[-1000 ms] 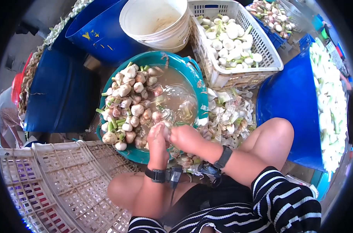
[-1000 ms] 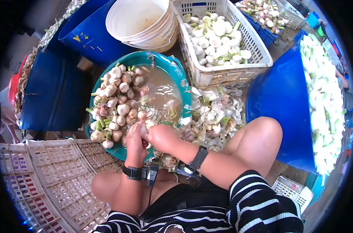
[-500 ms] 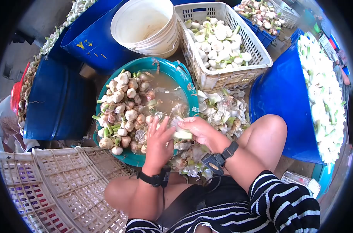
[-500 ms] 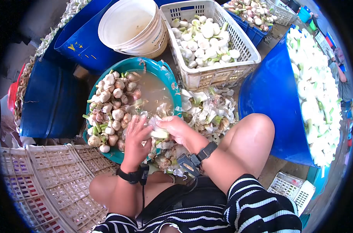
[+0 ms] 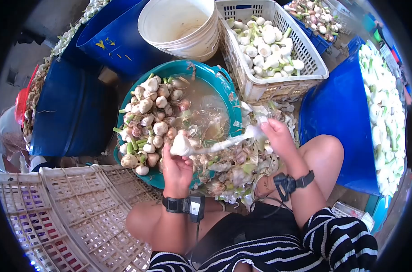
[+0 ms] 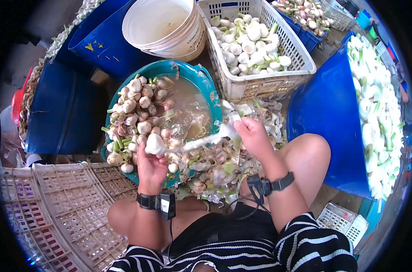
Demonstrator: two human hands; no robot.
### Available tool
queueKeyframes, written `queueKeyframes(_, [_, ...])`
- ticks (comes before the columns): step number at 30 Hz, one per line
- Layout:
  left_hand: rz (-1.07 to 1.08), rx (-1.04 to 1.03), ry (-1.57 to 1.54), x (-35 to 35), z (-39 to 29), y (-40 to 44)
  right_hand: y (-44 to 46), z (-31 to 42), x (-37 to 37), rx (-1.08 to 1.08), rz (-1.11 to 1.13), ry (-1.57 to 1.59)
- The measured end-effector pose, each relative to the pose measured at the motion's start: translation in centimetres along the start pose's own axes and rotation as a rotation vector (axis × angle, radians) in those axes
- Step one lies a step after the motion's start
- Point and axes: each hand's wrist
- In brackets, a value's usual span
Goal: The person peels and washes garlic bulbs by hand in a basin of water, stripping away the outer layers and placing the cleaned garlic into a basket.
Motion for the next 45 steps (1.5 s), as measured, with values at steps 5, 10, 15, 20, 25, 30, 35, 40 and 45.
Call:
queueKeyframes(5, [-0.033,0.086,-0.071,0.7,-0.9,0.0,-0.1,-0.8,-1.6,-0.087,-0.009,-1.515])
queueKeyframes(10, [-0.081,0.045,0.488,-0.6,0.9,-0.9,0.5,-2.1,-10.0,0.008,0.109,-0.079])
queueKeyframes(15, [-0.012,-0.337,0.343,-0.2,-0.5,-0.6,6.1,-5.4,-9.5,-0.519,0.305,1.111])
queueKeyframes(20, [-0.129,-0.305,0.138,0.4,-1.7,-0.5,10.6,2.2,-8.8,-0.036,0.156,0.931])
queueKeyframes(25, [-0.143,-0.302,0.214,-0.8,-0.8,0.4,11.3,-14.6,-17.5,-0.170,0.545,-0.982])
queueKeyframes(30, [-0.367,-0.256,0.414,1.4,0.3,1.6,11.1,-19.2,-17.7,-0.201,0.665,-0.822])
queueKeyframes(35, [-0.149,0.108,0.436,2.2,1.5,3.2,4.6,-4.2,-14.0,0.044,0.519,-0.680])
queueKeyframes(40, [-0.078,-0.062,0.624,-0.6,2.5,2.0,2.0,-2.2,-12.6,0.217,0.423,-1.020])
queueKeyframes(45, [0.013,0.071,0.389,0.4,2.9,2.4,2.5,-6.2,-11.4,-0.140,0.241,-0.304])
Point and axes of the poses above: each hand's wrist, its own y-axis towards the middle knuckle, its own x-axis out of the back of the hand, z = x × y, and after that the axes turned 2 degrees about z, right-handed
